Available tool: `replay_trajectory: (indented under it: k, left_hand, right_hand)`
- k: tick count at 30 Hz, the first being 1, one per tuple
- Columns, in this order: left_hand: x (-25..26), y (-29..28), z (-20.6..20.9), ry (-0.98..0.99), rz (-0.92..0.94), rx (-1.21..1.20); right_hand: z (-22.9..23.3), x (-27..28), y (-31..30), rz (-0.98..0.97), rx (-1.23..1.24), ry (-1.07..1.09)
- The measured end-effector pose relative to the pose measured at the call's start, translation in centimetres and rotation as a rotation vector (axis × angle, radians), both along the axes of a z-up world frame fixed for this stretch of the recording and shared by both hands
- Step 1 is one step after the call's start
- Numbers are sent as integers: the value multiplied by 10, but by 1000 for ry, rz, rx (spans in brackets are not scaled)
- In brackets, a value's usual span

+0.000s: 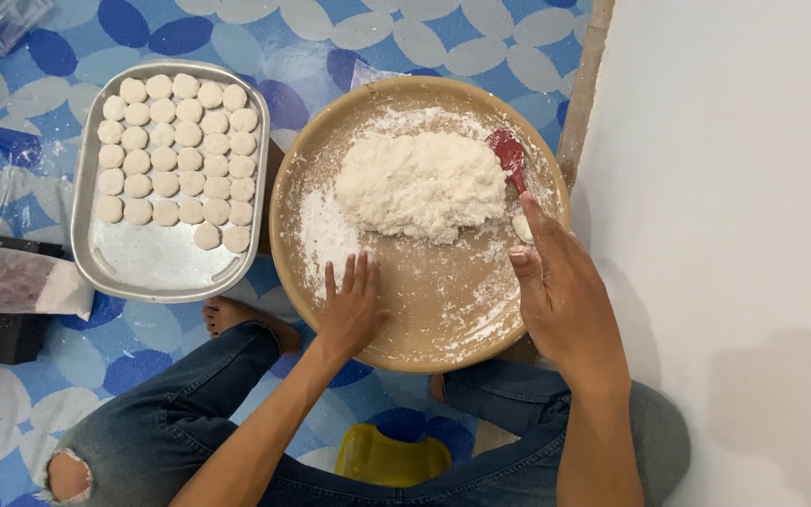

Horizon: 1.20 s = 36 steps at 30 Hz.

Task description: Pinching pieces of dough from a large mass and rolling them into small uniform balls between the palms.

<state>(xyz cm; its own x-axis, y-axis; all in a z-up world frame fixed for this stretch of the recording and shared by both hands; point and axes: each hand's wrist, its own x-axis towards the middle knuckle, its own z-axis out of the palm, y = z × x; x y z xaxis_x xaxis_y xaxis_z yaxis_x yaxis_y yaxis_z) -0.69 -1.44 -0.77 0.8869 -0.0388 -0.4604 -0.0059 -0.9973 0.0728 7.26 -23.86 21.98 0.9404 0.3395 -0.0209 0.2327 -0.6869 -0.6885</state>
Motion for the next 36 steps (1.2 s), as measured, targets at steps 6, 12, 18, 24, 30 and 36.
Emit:
replay_trajectory:
  k: [6, 12, 18, 24, 30, 36]
  left_hand:
    - [11, 27, -3, -54, 148, 91]
    - [12, 11, 9, -3, -30, 21]
    - [22, 24, -1, -22, 187, 184]
    - [25, 10, 21, -96, 127, 45]
    - [28, 13, 14, -93, 52, -13]
    - [30, 32, -36, -316, -60, -147]
  right_hand:
    - [0, 0, 3, 2, -34, 3]
    - [-4, 0, 3, 5, -29, 20]
    - [-4, 0, 1, 5, -52, 35]
    - [-2, 1, 2, 7, -51, 49]
    - [-5, 3, 1, 18, -57, 50]
    - [-4, 1, 1, 15, -52, 43]
